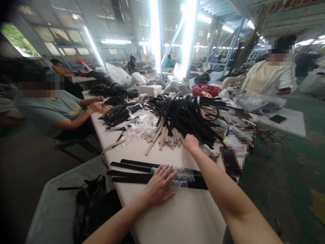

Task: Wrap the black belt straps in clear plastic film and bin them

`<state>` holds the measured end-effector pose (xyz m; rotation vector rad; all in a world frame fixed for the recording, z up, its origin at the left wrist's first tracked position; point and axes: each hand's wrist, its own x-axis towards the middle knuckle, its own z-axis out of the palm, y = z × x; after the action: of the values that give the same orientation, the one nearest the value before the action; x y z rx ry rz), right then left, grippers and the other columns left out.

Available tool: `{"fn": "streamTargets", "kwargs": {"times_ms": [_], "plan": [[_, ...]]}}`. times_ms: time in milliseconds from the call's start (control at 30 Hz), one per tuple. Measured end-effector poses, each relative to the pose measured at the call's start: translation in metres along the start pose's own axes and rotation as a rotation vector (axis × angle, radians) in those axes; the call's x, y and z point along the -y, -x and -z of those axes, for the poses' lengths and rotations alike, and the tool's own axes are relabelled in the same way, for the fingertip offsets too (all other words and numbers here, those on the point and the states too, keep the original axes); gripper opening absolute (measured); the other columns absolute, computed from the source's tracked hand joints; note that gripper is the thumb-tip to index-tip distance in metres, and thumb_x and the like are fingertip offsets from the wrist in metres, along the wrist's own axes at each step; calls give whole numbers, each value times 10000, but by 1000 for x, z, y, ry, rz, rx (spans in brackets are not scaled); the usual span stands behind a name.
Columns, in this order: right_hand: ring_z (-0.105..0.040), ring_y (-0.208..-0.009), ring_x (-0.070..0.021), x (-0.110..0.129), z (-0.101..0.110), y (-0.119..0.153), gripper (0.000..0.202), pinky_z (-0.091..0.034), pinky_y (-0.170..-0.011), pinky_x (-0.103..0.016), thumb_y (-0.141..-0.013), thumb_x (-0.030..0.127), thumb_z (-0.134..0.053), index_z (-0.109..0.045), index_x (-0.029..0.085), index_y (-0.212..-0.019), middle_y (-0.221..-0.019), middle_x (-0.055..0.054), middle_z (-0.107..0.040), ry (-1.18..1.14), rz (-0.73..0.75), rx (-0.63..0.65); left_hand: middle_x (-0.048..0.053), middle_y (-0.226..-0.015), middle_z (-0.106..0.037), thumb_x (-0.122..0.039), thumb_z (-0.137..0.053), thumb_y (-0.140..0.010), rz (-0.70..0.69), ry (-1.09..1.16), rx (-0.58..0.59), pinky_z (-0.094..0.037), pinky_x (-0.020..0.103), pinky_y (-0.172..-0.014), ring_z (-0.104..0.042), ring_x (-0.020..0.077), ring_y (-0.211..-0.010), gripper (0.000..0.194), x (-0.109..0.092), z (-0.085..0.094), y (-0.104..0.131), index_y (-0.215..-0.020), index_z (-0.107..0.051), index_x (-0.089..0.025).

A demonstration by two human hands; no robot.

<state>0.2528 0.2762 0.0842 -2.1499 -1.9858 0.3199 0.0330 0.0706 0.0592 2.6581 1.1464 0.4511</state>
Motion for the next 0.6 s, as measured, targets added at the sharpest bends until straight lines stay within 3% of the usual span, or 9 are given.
{"fn": "streamTargets", "kwargs": {"times_ms": [67, 167, 267, 333, 433, 500, 600], "plan": [[-664, -1036, -289, 5, -8, -9, 336, -451, -869, -323, -917, 235, -549, -597, -22, -1128, -1059, -294, -672, 16, -27, -2, 129, -1520, -397, -541, -549, -874, 21, 40, -44, -178, 525, -1183, -305, 332, -1422, 674, 9, 8, 4, -1458, -406, -236], [-671, -1025, -312, 4, -14, -9, 299, -453, -862, -343, -903, 153, -504, -594, -17, -1131, -1042, -297, -675, 27, -26, -16, 136, -1366, -548, -408, -487, -934, 220, 63, -214, -282, 476, -1146, -448, 294, -1316, 464, 44, 19, -1, -1353, -506, -209], [-678, -998, -305, -5, -9, 0, 408, -456, -850, -346, -865, 116, -494, -557, 29, -1258, -1066, -253, -691, 29, -5, -42, 144, -1178, -638, -288, -463, -938, 496, 36, -404, -398, 429, -1045, -565, 274, -1147, 334, 106, 32, -19, -1233, -569, -173], [-692, -910, -260, -14, 0, 16, 476, -469, -809, -315, -836, 122, -494, -563, 99, -1306, -1015, -170, -725, -39, 51, -24, 149, -1111, -655, -230, -492, -904, 633, 17, -452, -432, 402, -985, -597, 273, -1077, 287, 151, 43, -37, -1160, -600, -157], [-670, -678, -203, -32, 21, 59, 438, -497, -667, -282, -832, 214, -482, -661, 152, -1227, -770, -58, -729, -316, 168, 159, 144, -1063, -674, -227, -536, -873, 818, 63, -458, -441, 356, -923, -621, 261, -1024, 232, 203, 53, -65, -1072, -635, -157], [-653, -611, -212, -49, 38, 99, 420, -518, -617, -305, -847, 319, -512, -692, 174, -1197, -693, -44, -709, -489, 174, 268, 140, -1002, -695, -311, -578, -866, 899, 118, -445, -440, 339, -882, -635, 263, -991, 213, 223, 52, -84, -991, -660, -160], [-708, -816, -287, -81, 62, 163, 389, -569, -747, -385, -847, 446, -573, -728, 255, -1148, -906, -108, -751, -726, 103, 299, 158, -917, -713, -479, -663, -798, 954, 178, -426, -438, 341, -830, -647, 295, -972, 332, 236, 41, -110, -872, -682, -156]]}}
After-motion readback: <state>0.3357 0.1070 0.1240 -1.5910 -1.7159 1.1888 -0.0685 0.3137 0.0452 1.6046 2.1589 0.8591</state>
